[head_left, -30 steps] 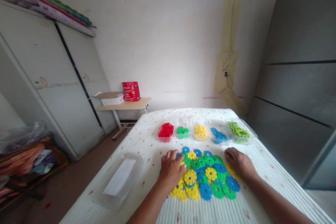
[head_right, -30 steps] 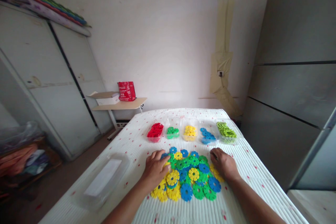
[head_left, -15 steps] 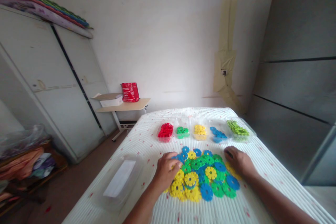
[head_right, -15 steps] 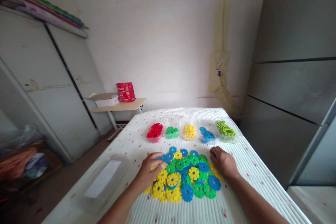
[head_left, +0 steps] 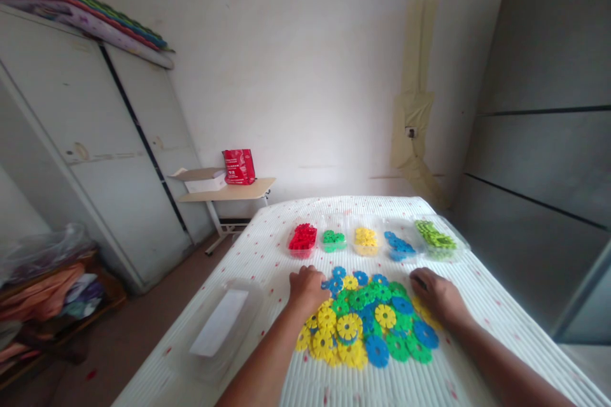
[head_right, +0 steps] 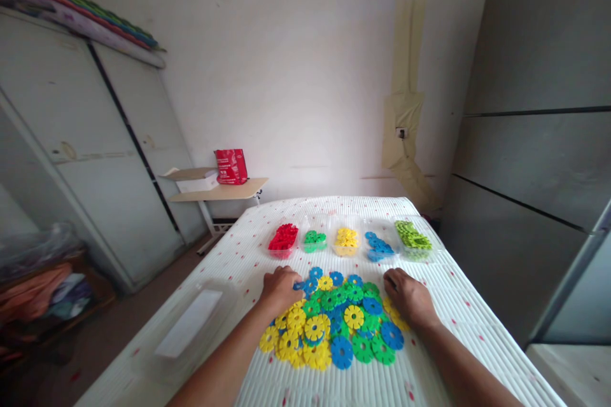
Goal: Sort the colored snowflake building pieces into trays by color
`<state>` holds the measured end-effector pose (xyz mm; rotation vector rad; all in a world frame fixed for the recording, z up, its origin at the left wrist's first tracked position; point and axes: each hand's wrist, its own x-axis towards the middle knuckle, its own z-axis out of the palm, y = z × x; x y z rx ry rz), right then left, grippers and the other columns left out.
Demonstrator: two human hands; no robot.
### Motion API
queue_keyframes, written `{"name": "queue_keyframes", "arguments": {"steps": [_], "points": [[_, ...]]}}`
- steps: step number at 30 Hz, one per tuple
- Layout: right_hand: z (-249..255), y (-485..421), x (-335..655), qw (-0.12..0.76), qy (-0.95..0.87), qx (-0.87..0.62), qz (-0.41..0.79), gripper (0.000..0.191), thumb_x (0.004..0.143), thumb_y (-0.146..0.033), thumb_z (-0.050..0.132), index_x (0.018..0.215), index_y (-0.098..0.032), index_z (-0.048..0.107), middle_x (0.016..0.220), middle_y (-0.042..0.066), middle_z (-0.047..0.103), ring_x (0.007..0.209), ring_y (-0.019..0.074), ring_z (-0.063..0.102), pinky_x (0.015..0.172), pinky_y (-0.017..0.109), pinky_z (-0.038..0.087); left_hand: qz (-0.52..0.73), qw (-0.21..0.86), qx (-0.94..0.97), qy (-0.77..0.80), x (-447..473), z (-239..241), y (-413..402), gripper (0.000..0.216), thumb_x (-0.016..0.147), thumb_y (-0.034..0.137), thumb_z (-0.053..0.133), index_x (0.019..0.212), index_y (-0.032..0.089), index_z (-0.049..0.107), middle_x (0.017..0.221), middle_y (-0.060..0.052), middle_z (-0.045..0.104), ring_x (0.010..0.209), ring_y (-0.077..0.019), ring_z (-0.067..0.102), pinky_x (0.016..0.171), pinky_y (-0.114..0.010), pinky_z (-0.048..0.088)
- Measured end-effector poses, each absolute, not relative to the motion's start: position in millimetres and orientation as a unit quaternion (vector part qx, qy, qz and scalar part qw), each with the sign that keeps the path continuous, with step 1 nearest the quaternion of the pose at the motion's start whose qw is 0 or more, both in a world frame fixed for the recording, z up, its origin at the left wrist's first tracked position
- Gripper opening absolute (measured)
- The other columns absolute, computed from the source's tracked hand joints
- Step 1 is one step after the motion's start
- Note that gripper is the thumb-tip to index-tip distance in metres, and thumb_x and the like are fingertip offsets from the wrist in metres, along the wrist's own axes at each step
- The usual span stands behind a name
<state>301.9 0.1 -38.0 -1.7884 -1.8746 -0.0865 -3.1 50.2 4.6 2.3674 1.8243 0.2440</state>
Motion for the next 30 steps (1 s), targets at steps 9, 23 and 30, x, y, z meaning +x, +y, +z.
{"name": "queue_keyframes", "arguments": {"steps": [9, 23, 30], "points": [[-38, 0, 302, 0.239, -0.704, -0.668, -0.033, 0.029, 0.086, -0.031, 0.034, 0.079, -0.021, 0.06, 0.081, 0.004, 0.064, 0.072, 0.017, 0.061, 0.062, 0.025, 0.041, 0.054, 0.138, 0.774, 0.615, -12, 7, 64, 0.037, 0.057, 0.036, 0.068, 0.093, 0.028, 0.062, 0.102, 0.002, 0.066, 0.101, -0.0211, 0.056, 0.085, -0.035, 0.039], [-38, 0, 300, 0.252, -0.693, -0.674, -0.042, 0.027, 0.084, -0.03, 0.036, 0.077, -0.022, 0.06, 0.078, 0.003, 0.064, 0.069, 0.016, 0.061, 0.059, 0.024, 0.039, 0.06, 0.103, 0.801, 0.586, -8, 9, 65, 0.026, 0.06, 0.028, 0.064, 0.085, 0.026, 0.067, 0.097, -0.002, 0.067, 0.1, -0.0241, 0.057, 0.088, -0.036, 0.038], [-35, -1, 300, 0.237, -0.699, -0.673, -0.039, 0.028, 0.085, -0.03, 0.034, 0.078, -0.021, 0.06, 0.079, 0.003, 0.064, 0.07, 0.0163, 0.061, 0.061, 0.024, 0.04, 0.11, 0.102, 0.813, 0.563, 3, 5, 64, 0.034, 0.067, 0.033, 0.061, 0.1, 0.025, 0.066, 0.101, 0.0, 0.066, 0.098, -0.0179, 0.058, 0.084, -0.025, 0.042]]}}
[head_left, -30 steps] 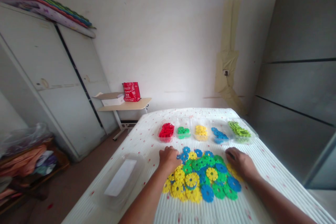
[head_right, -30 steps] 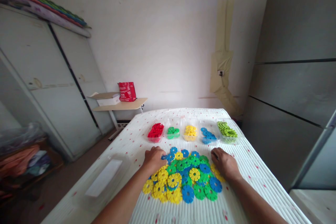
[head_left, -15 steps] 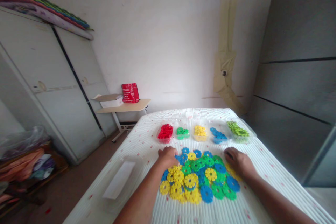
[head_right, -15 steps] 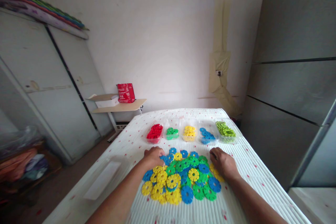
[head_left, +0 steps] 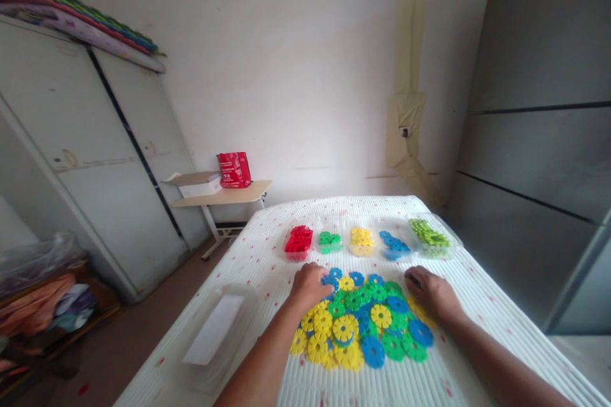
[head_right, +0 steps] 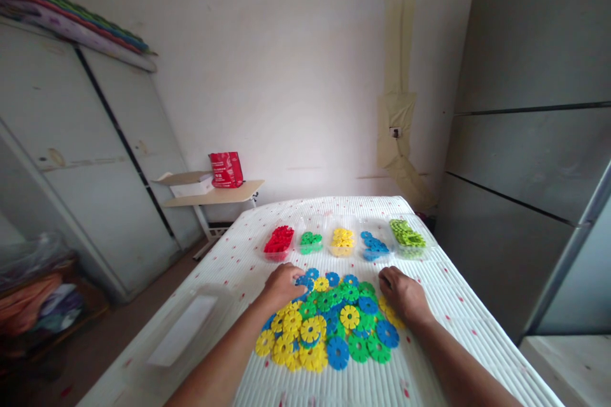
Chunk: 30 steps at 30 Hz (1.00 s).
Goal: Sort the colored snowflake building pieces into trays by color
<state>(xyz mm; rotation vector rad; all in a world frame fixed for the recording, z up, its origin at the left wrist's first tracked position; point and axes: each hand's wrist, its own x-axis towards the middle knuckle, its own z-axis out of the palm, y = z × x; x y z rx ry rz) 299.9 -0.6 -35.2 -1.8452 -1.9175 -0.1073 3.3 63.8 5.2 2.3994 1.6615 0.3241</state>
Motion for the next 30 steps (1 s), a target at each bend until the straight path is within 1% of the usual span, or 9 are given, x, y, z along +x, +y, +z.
{"name": "queue_keyframes", "arguments": {"steps": [4, 10, 16, 18, 21, 24, 27, 29, 30], "points": [[-35, -1, 300, 0.238, -0.702, -0.67, -0.035, 0.028, 0.085, -0.029, 0.034, 0.079, -0.021, 0.06, 0.08, 0.004, 0.064, 0.071, 0.0166, 0.061, 0.061, 0.024, 0.04, 0.111, 0.102, 0.82, 0.553, 12, -1, 61, 0.034, 0.065, 0.032, 0.062, 0.099, 0.024, 0.067, 0.1, -0.002, 0.066, 0.095, -0.0181, 0.059, 0.082, -0.024, 0.044], [-40, 1, 302, 0.241, -0.699, -0.672, -0.045, 0.028, 0.085, -0.029, 0.035, 0.078, -0.021, 0.061, 0.079, 0.004, 0.064, 0.07, 0.0169, 0.061, 0.06, 0.024, 0.039, 0.11, 0.093, 0.82, 0.554, 15, -9, 62, 0.034, 0.067, 0.025, 0.059, 0.1, 0.021, 0.067, 0.099, -0.005, 0.066, 0.096, -0.018, 0.059, 0.086, -0.025, 0.043], [-40, 1, 302, 0.246, -0.698, -0.671, -0.035, 0.028, 0.084, -0.029, 0.035, 0.079, -0.02, 0.061, 0.08, 0.004, 0.064, 0.071, 0.0173, 0.061, 0.061, 0.025, 0.039, 0.143, 0.082, 0.818, 0.551, 15, -9, 60, 0.041, 0.068, 0.019, 0.057, 0.108, 0.021, 0.062, 0.103, -0.005, 0.066, 0.099, -0.0182, 0.058, 0.089, -0.027, 0.042], [-39, 1, 302, 0.247, -0.7, -0.669, -0.024, 0.028, 0.084, -0.029, 0.034, 0.079, -0.02, 0.061, 0.08, 0.005, 0.064, 0.072, 0.0173, 0.061, 0.063, 0.025, 0.04, 0.169, 0.074, 0.814, 0.551, 14, -7, 56, 0.046, 0.068, 0.018, 0.056, 0.114, 0.02, 0.058, 0.104, -0.005, 0.065, 0.099, -0.0189, 0.057, 0.089, -0.028, 0.042], [-36, 0, 300, 0.243, -0.698, -0.674, -0.015, 0.029, 0.085, -0.029, 0.033, 0.079, -0.02, 0.06, 0.08, 0.005, 0.063, 0.073, 0.0175, 0.06, 0.064, 0.026, 0.04, 0.241, 0.066, 0.811, 0.529, 10, -5, 44, 0.055, 0.067, 0.015, 0.056, 0.121, 0.02, 0.051, 0.104, -0.006, 0.063, 0.098, -0.0199, 0.056, 0.089, -0.031, 0.043], [-25, -3, 288, 0.265, -0.698, -0.665, -0.005, 0.029, 0.085, -0.03, 0.034, 0.081, -0.02, 0.061, 0.083, 0.005, 0.064, 0.074, 0.018, 0.059, 0.065, 0.027, 0.041, 0.304, 0.068, 0.813, 0.492, 11, -6, 28, 0.064, 0.066, 0.012, 0.055, 0.128, 0.022, 0.043, 0.104, -0.006, 0.062, 0.098, -0.0205, 0.055, 0.089, -0.033, 0.044], [-6, -8, 262, 0.314, -0.712, -0.626, 0.053, 0.028, 0.085, -0.032, 0.037, 0.084, -0.019, 0.062, 0.082, 0.005, 0.065, 0.072, 0.0172, 0.058, 0.066, 0.027, 0.041, 0.343, 0.073, 0.815, 0.461, 16, -10, 13, 0.072, 0.067, 0.008, 0.053, 0.134, 0.024, 0.034, 0.104, -0.006, 0.059, 0.099, -0.0203, 0.054, 0.088, -0.035, 0.045], [7, -9, 240, 0.348, -0.708, -0.599, 0.139, 0.027, 0.084, -0.033, 0.041, 0.081, -0.018, 0.063, 0.076, 0.003, 0.065, 0.066, 0.0154, 0.058, 0.062, 0.025, 0.042, 0.355, 0.07, 0.821, 0.441, 20, -13, 6, 0.075, 0.067, 0.007, 0.052, 0.137, 0.024, 0.029, 0.105, -0.007, 0.058, 0.099, -0.0206, 0.054, 0.088, -0.036, 0.045], [11, -9, 229, 0.363, -0.704, -0.583, 0.179, 0.027, 0.083, -0.034, 0.042, 0.08, -0.018, 0.064, 0.075, 0.003, 0.065, 0.067, 0.0153, 0.058, 0.062, 0.024, 0.042, 0.359, 0.065, 0.825, 0.432, 22, -15, 4, 0.076, 0.068, 0.007, 0.052, 0.138, 0.025, 0.027, 0.106, -0.007, 0.057, 0.099, -0.0211, 0.054, 0.088, -0.037, 0.046]]}}
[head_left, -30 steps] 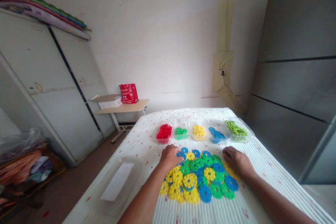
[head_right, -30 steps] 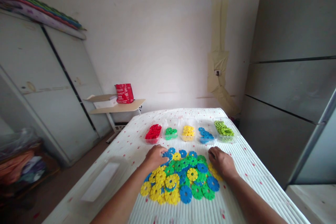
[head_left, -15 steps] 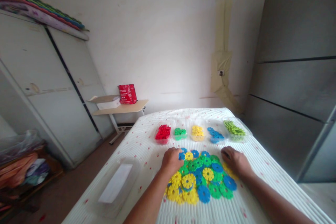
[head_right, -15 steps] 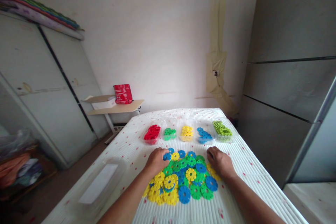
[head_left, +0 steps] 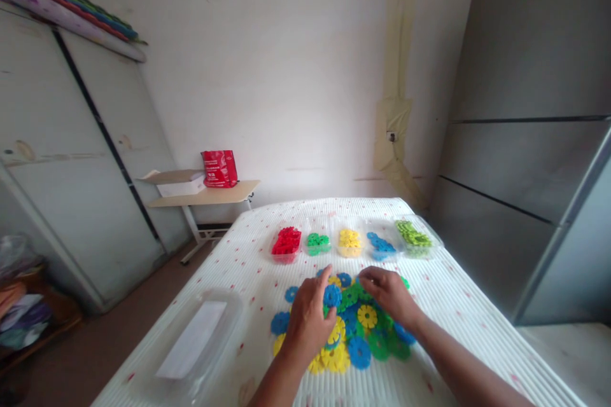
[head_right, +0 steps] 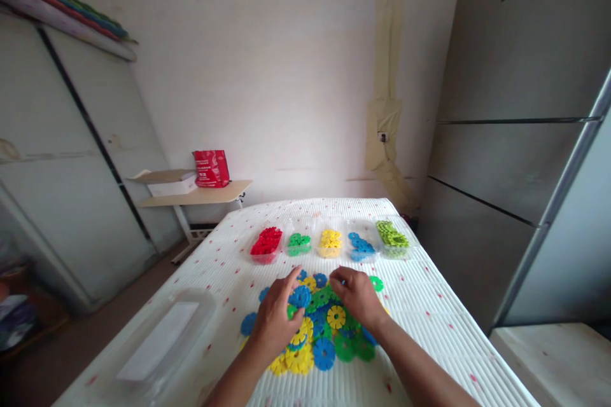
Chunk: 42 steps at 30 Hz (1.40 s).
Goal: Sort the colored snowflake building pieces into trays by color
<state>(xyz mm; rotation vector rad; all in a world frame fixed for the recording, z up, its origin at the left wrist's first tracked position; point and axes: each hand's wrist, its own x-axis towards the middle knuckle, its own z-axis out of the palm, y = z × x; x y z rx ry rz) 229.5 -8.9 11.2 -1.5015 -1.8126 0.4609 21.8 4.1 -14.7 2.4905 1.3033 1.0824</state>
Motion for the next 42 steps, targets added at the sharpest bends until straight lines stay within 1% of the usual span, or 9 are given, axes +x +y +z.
{"name": "queue_keyframes", "arguments": {"steps": [5, 8, 13, 21, 24, 27, 30, 37, 42], "points": [[13, -4, 192, 0.359, -0.686, -0.569, 0.278, 0.016, 0.069, -0.026, 0.06, 0.08, -0.016, 0.066, 0.068, -0.001, 0.063, 0.063, 0.0121, 0.054, 0.055, 0.02, 0.039, 0.369, 0.036, 0.837, 0.402, 25, -24, 1, 0.08, 0.07, 0.004, 0.049, 0.141, 0.024, 0.019, 0.109, -0.009, 0.056, 0.1, -0.0213, 0.053, 0.088, -0.038, 0.046], [6, -4, 182, 0.359, -0.661, -0.579, 0.315, 0.01, 0.063, -0.012, 0.058, 0.07, -0.016, 0.063, 0.057, -0.005, 0.056, 0.053, 0.0074, 0.048, 0.047, 0.017, 0.033, 0.377, 0.019, 0.839, 0.391, 26, -29, 0, 0.081, 0.07, 0.002, 0.048, 0.142, 0.023, 0.017, 0.111, -0.009, 0.056, 0.101, -0.0212, 0.053, 0.087, -0.037, 0.047], [8, -1, 189, 0.359, -0.609, -0.571, 0.416, 0.016, 0.061, -0.007, 0.053, 0.071, -0.016, 0.061, 0.051, -0.008, 0.053, 0.04, 0.0052, 0.047, 0.039, 0.015, 0.034, 0.388, 0.001, 0.841, 0.377, 27, -31, -1, 0.081, 0.072, 0.006, 0.051, 0.142, 0.024, 0.016, 0.116, -0.01, 0.056, 0.104, -0.0228, 0.053, 0.088, -0.038, 0.047], [63, 44, 278, 0.416, -0.532, -0.714, 0.183, 0.021, 0.072, -0.015, 0.051, 0.089, -0.012, 0.064, 0.051, -0.002, 0.059, 0.043, 0.0105, 0.054, 0.045, 0.02, 0.039, 0.445, -0.035, 0.783, 0.433, 7, -20, 11, 0.061, 0.08, 0.014, 0.047, 0.138, 0.023, 0.027, 0.117, -0.01, 0.057, 0.104, -0.0225, 0.054, 0.087, -0.04, 0.046], [69, 50, 297, 0.42, -0.513, -0.74, 0.114, 0.026, 0.074, -0.02, 0.051, 0.096, -0.011, 0.062, 0.066, 0.004, 0.065, 0.045, 0.0116, 0.055, 0.05, 0.024, 0.041, 0.449, -0.046, 0.771, 0.449, -1, -23, 15, 0.056, 0.08, 0.013, 0.045, 0.134, 0.022, 0.034, 0.115, -0.01, 0.059, 0.102, -0.0223, 0.055, 0.085, -0.039, 0.046], [58, 38, 298, 0.423, -0.537, -0.727, 0.061, 0.023, 0.077, -0.025, 0.047, 0.09, -0.015, 0.063, 0.08, 0.006, 0.067, 0.06, 0.0148, 0.06, 0.063, 0.027, 0.043, 0.438, -0.052, 0.762, 0.474, -10, -26, 20, 0.047, 0.081, 0.014, 0.042, 0.128, 0.021, 0.044, 0.112, -0.009, 0.061, 0.1, -0.0219, 0.056, 0.084, -0.038, 0.047], [33, 16, 295, 0.389, -0.62, -0.682, 0.021, 0.025, 0.079, -0.033, 0.043, 0.076, -0.018, 0.063, 0.074, 0.006, 0.066, 0.068, 0.0186, 0.06, 0.066, 0.028, 0.043, 0.422, -0.049, 0.739, 0.522, -19, -24, 24, 0.043, 0.08, 0.014, 0.04, 0.122, 0.02, 0.05, 0.109, -0.008, 0.063, 0.099, -0.022, 0.057, 0.083, -0.038, 0.047], [-13, -31, 318, 0.338, -0.654, -0.674, 0.059, 0.028, 0.081, -0.036, 0.039, 0.076, -0.02, 0.061, 0.074, 0.004, 0.067, 0.068, 0.019, 0.06, 0.065, 0.028, 0.044, 0.349, -0.021, 0.732, 0.585, -34, -16, 25, 0.034, 0.081, 0.022, 0.043, 0.111, 0.02, 0.059, 0.106, -0.007, 0.065, 0.101, -0.0228, 0.057, 0.087, -0.037, 0.045], [-17, -35, 331, 0.338, -0.615, -0.704, 0.111, 0.024, 0.076, -0.032, 0.042, 0.074, -0.019, 0.062, 0.074, 0.003, 0.067, 0.07, 0.0198, 0.061, 0.065, 0.028, 0.044, 0.262, 0.037, 0.764, 0.588, -42, -26, 15, 0.045, 0.077, 0.038, 0.051, 0.12, 0.023, 0.053, 0.123, -0.007, 0.057, 0.114, -0.0237, 0.05, 0.095, -0.04, 0.039]]}}
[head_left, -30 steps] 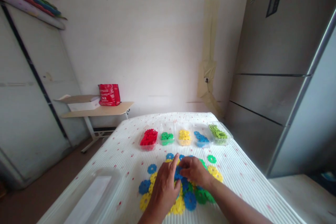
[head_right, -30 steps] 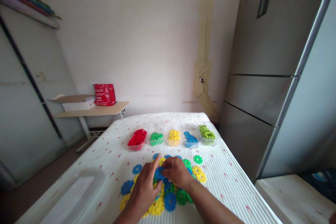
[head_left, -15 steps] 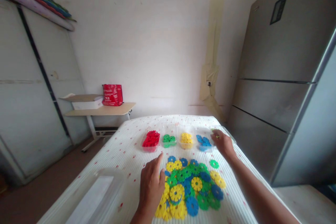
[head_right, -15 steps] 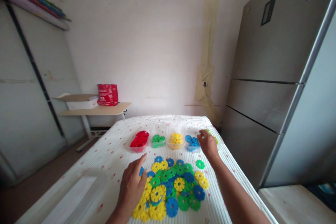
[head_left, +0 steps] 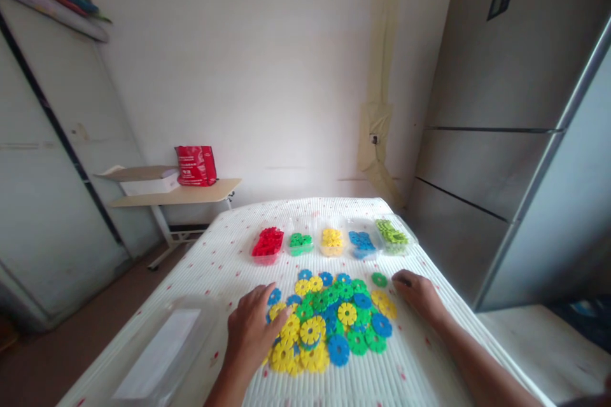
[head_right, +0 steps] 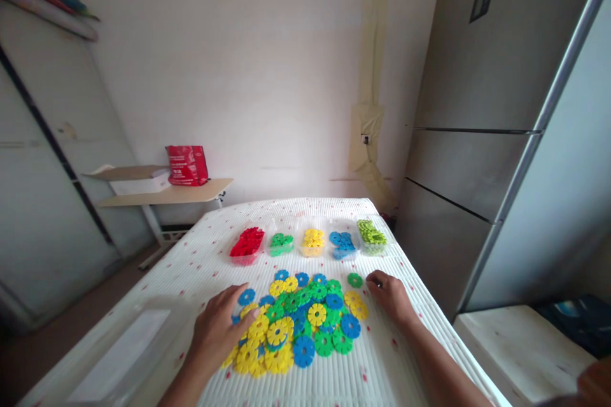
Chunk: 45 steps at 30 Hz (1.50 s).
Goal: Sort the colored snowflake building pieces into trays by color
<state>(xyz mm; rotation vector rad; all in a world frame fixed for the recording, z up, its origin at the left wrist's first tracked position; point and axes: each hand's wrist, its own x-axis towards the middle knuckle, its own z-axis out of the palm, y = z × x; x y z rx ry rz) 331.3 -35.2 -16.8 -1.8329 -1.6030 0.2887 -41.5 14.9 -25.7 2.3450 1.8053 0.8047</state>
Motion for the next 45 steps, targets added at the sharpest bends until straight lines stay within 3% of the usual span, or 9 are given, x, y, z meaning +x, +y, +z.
{"name": "queue_keyframes", "arguments": {"steps": [6, 12, 17, 22, 26, 29, 37, 42, 45], "points": [[-13, -36, 329, 0.317, -0.658, -0.652, 0.201, 0.026, 0.07, -0.028, 0.053, 0.09, -0.017, 0.065, 0.083, 0.003, 0.066, 0.069, 0.0162, 0.058, 0.065, 0.027, 0.045, 0.161, 0.092, 0.806, 0.562, -51, -42, -2, 0.084, 0.057, 0.041, 0.066, 0.134, 0.028, 0.038, 0.144, -0.009, 0.034, 0.13, -0.0335, 0.031, 0.103, -0.055, 0.022], [-6, -44, 316, 0.212, -0.727, -0.629, 0.176, 0.041, 0.066, -0.027, 0.06, 0.107, -0.023, 0.061, 0.1, 0.004, 0.06, 0.079, 0.0161, 0.056, 0.069, 0.025, 0.043, 0.124, 0.091, 0.811, 0.565, -42, -48, -10, 0.097, 0.047, 0.036, 0.068, 0.137, 0.034, 0.032, 0.149, -0.007, 0.023, 0.134, -0.0373, 0.021, 0.102, -0.062, 0.014], [-10, -40, 306, 0.162, -0.733, -0.65, 0.121, 0.031, 0.074, -0.032, 0.054, 0.103, -0.023, 0.061, 0.097, 0.004, 0.059, 0.083, 0.0171, 0.058, 0.07, 0.025, 0.041, 0.13, 0.097, 0.821, 0.547, -35, -50, -5, 0.089, 0.051, 0.04, 0.068, 0.134, 0.033, 0.038, 0.147, -0.009, 0.028, 0.134, -0.0351, 0.024, 0.105, -0.058, 0.013], [-10, -37, 305, 0.166, -0.715, -0.671, 0.108, 0.019, 0.074, -0.031, 0.052, 0.088, -0.022, 0.061, 0.088, 0.003, 0.059, 0.076, 0.016, 0.058, 0.065, 0.024, 0.04, 0.176, 0.086, 0.829, 0.524, -34, -51, 2, 0.074, 0.062, 0.043, 0.065, 0.132, 0.028, 0.044, 0.142, -0.011, 0.037, 0.13, -0.0322, 0.033, 0.105, -0.053, 0.023], [-9, -40, 314, 0.201, -0.703, -0.666, 0.151, 0.024, 0.072, -0.03, 0.052, 0.094, -0.021, 0.059, 0.087, 0.003, 0.062, 0.071, 0.0153, 0.057, 0.063, 0.024, 0.041, 0.251, 0.045, 0.826, 0.503, -36, -61, 5, 0.068, 0.064, 0.039, 0.066, 0.129, 0.027, 0.047, 0.136, -0.011, 0.046, 0.124, -0.0309, 0.042, 0.102, -0.05, 0.033], [-12, -43, 317, 0.164, -0.707, -0.671, 0.149, 0.02, 0.066, -0.024, 0.055, 0.086, -0.023, 0.06, 0.083, 0.001, 0.063, 0.068, 0.0147, 0.056, 0.059, 0.024, 0.038, 0.293, 0.013, 0.822, 0.488, -39, -69, 7, 0.066, 0.064, 0.038, 0.067, 0.127, 0.027, 0.049, 0.132, -0.01, 0.05, 0.12, -0.0306, 0.047, 0.098, -0.049, 0.039], [-19, -44, 311, 0.133, -0.75, -0.639, 0.102, 0.015, 0.067, -0.023, 0.053, 0.081, -0.022, 0.056, 0.082, 0.003, 0.062, 0.07, 0.0157, 0.059, 0.058, 0.023, 0.038, 0.369, -0.037, 0.795, 0.48, -41, -77, 15, 0.047, 0.075, 0.038, 0.057, 0.119, 0.022, 0.055, 0.119, -0.01, 0.061, 0.11, -0.0249, 0.056, 0.092, -0.039, 0.049], [-2, -37, 310, 0.099, -0.757, -0.641, 0.076, 0.015, 0.064, -0.016, 0.049, 0.077, -0.02, 0.057, 0.077, 0.004, 0.062, 0.068, 0.0162, 0.059, 0.058, 0.023, 0.039, 0.403, 0.005, 0.769, 0.497, -40, -69, 13, 0.041, 0.079, 0.04, 0.051, 0.115, 0.02, 0.058, 0.113, -0.01, 0.064, 0.103, -0.0219, 0.061, 0.088, -0.035, 0.051], [28, -18, 300, 0.101, -0.78, -0.617, 0.016, 0.024, 0.065, -0.015, 0.048, 0.086, -0.019, 0.059, 0.086, 0.006, 0.062, 0.071, 0.0173, 0.06, 0.062, 0.025, 0.041, 0.423, 0.069, 0.727, 0.536, -39, -62, 12, 0.038, 0.083, 0.039, 0.045, 0.113, 0.02, 0.058, 0.111, -0.009, 0.065, 0.103, -0.0208, 0.061, 0.088, -0.036, 0.051]]}}
